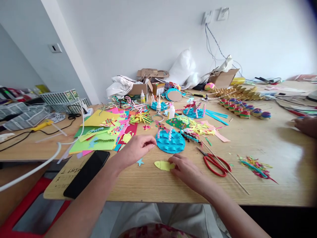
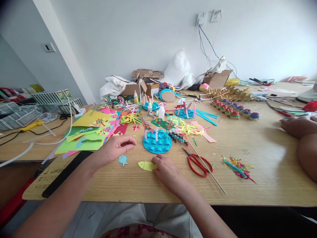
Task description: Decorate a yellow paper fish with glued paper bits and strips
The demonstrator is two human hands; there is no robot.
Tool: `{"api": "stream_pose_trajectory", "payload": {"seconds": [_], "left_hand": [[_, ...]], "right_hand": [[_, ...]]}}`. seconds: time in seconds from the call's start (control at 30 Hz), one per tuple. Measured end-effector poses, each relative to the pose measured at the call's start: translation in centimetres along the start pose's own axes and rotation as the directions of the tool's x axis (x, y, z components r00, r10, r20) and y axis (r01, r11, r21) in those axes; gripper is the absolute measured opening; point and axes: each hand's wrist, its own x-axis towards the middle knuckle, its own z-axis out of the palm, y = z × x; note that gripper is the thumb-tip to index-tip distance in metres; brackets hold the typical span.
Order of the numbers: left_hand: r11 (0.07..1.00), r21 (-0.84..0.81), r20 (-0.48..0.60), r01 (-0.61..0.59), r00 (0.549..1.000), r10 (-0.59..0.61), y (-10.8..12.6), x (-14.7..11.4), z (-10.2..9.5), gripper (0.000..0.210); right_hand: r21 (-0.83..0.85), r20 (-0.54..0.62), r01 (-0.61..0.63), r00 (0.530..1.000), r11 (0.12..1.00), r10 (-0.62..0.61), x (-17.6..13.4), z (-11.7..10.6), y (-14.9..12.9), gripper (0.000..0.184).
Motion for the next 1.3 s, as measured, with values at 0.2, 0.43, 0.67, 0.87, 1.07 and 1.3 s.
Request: {"api": "stream_pose_trajectory", "payload": {"seconds": [0.2,0.43,0.67,0.87,1.07,1.3], "left_hand": [[0.94,0.339,0.14,-0.033,0.99,-0.016,-1.8,-3.3,2.6,0.019],[0.875,0.483,0.115,-0.034,0.993,-0.025,-2.6,-4.9,3.5,0.021],[0.864,0.496,0.162,-0.092,0.987,0.012,-2.9,-5.5,3.9,0.021],[0.868,0.48,0.202,-0.129,0.979,0.035,-2.5,-5.3,4.2,0.021],[0.878,0.467,0.204,-0.109,0.979,0.013,-2.5,-5.4,4.4,0.022],[0.903,0.422,0.158,-0.082,0.987,0.016,-2.7,-6.0,3.8,0.023]], "right_hand": [[-0.021,-0.015,0.008,1.0,1.0,-0.008,-1.1,-0.6,-0.2,0.029],[-0.025,-0.019,-0.029,0.999,0.999,0.028,-3.2,-0.9,0.9,0.031],[0.006,-0.107,-0.096,0.99,0.995,0.096,-5.7,-1.3,3.2,0.029],[0.04,-0.172,-0.072,0.982,0.997,0.078,-7.1,-1.3,3.4,0.028],[0.062,-0.209,-0.081,0.974,0.995,0.092,-7.3,-1.1,3.1,0.027],[0.048,-0.187,-0.072,0.979,0.996,0.08,-7.6,-0.7,3.3,0.026]]}}
